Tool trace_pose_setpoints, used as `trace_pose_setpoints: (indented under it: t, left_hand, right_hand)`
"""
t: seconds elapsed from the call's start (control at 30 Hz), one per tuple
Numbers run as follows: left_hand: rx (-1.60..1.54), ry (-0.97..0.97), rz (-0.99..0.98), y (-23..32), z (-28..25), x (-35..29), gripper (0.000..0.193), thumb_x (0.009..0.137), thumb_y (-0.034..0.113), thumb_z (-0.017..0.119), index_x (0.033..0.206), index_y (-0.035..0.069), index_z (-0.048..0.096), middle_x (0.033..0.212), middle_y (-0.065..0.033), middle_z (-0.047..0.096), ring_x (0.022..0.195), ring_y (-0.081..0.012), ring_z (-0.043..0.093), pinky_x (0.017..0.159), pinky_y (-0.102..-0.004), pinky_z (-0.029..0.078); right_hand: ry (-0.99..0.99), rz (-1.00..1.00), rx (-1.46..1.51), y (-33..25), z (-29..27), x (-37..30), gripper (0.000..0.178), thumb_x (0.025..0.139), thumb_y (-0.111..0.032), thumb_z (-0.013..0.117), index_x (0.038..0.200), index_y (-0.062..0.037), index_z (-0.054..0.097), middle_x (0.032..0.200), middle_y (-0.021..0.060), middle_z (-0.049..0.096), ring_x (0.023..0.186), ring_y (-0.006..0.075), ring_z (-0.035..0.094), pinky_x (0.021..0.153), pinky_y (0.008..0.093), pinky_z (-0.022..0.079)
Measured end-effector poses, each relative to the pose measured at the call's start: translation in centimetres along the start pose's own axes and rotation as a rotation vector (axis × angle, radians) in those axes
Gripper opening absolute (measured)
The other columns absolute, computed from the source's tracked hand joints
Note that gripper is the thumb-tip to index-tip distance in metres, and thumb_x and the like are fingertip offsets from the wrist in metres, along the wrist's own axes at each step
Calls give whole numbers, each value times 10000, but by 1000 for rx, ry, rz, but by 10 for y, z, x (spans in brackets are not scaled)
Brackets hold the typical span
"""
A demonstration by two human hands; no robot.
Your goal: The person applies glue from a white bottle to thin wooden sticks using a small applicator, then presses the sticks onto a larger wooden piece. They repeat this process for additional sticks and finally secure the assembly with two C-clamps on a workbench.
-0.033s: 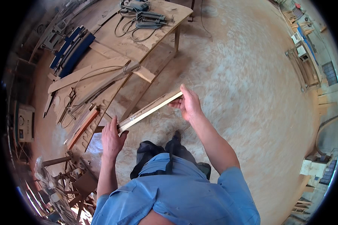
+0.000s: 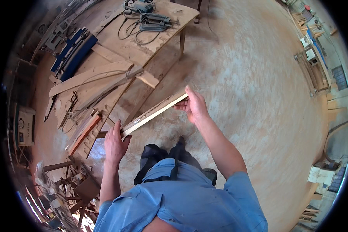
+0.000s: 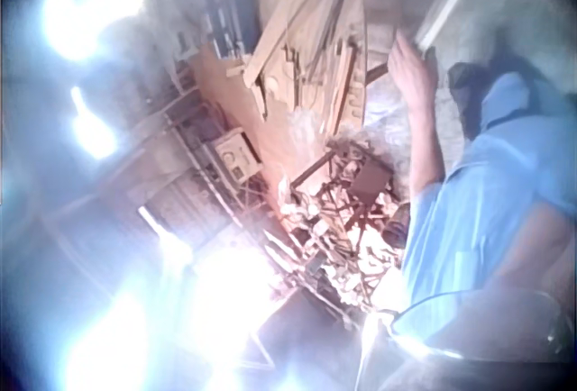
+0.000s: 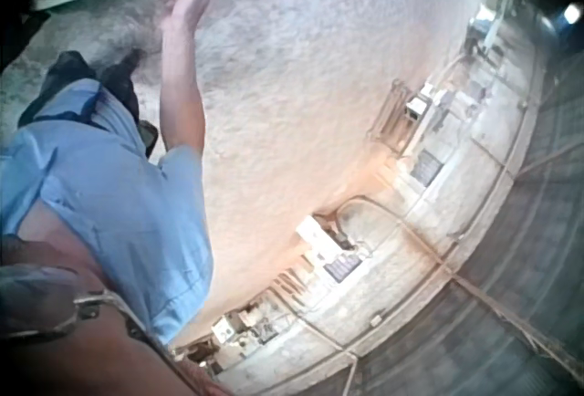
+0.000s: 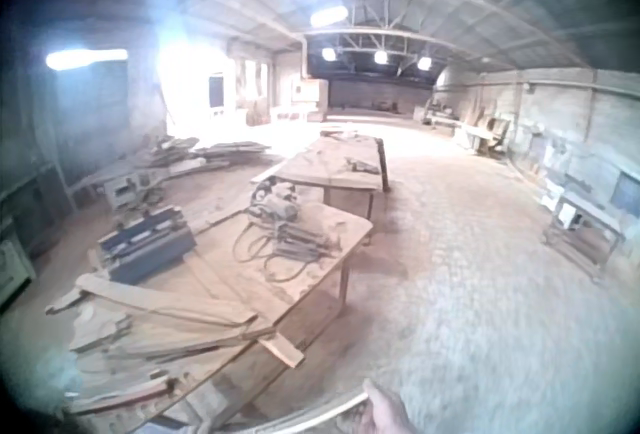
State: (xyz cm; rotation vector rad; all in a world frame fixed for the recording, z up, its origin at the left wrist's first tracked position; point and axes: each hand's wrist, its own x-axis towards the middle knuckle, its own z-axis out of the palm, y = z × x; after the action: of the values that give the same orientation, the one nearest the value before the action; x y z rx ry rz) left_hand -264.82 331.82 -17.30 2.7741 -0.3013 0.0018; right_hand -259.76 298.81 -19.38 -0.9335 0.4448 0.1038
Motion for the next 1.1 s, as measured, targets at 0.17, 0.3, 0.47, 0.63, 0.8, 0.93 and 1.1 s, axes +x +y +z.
trace_pose_setpoints:
  t: [0.17,0.3,0.47,0.63,0.8,0.93,1.1]
  left_hand:
    - [-44,-101,-73,22,4,61,775,742,240,822,1405,54,465,975,-150,692,871,-335,681,755,-431,537]
    - [-84,-114,-122,19,18,115,762,748,263,804,1401,60,470,968,-150,688,873,-337,684,734,-425,542]
    - [-234,-21,-165,18,40,200,728,745,253,795,1374,46,494,938,-162,689,864,-347,683,734,-438,543]
    - [-216,0,-169,11,48,284,663,743,243,787,1319,37,531,898,-179,688,837,-362,681,717,-452,542]
    - [-189,-28,-287,-1,53,335,603,748,253,771,1277,50,565,927,-189,689,877,-374,672,749,-466,536]
    - [-132,-9,-390,-14,62,363,556,738,197,756,1246,56,579,933,-171,691,917,-360,665,792,-459,528]
    - [-26,57,-496,-22,76,388,530,731,182,730,1229,71,586,916,-162,693,879,-355,672,765,-446,535]
  right_hand:
    - [-74,75,-114,-50,13,96,415,1018,-425,538,1059,-17,600,953,137,678,798,237,689,666,377,585]
    - [-137,115,-269,-75,48,172,456,1016,-466,525,1078,-25,623,940,129,693,769,234,695,659,382,592]
    - [-100,119,-331,-107,66,255,445,1015,-470,523,1059,-39,623,893,109,701,728,213,692,615,365,587]
    - [-56,160,-327,-133,76,334,430,1025,-454,513,1070,-37,609,894,120,690,701,205,671,598,359,575]
    - [-119,263,-295,-125,85,409,436,1037,-453,490,1081,-34,604,920,128,679,708,209,661,612,363,570]
    - [-222,386,-396,-121,94,469,442,1025,-471,513,1122,-48,596,952,128,682,790,237,682,640,375,577]
    - [-325,-496,-1430,-145,66,564,558,918,-416,659,1258,21,591,1074,216,681,953,376,659,873,449,525]
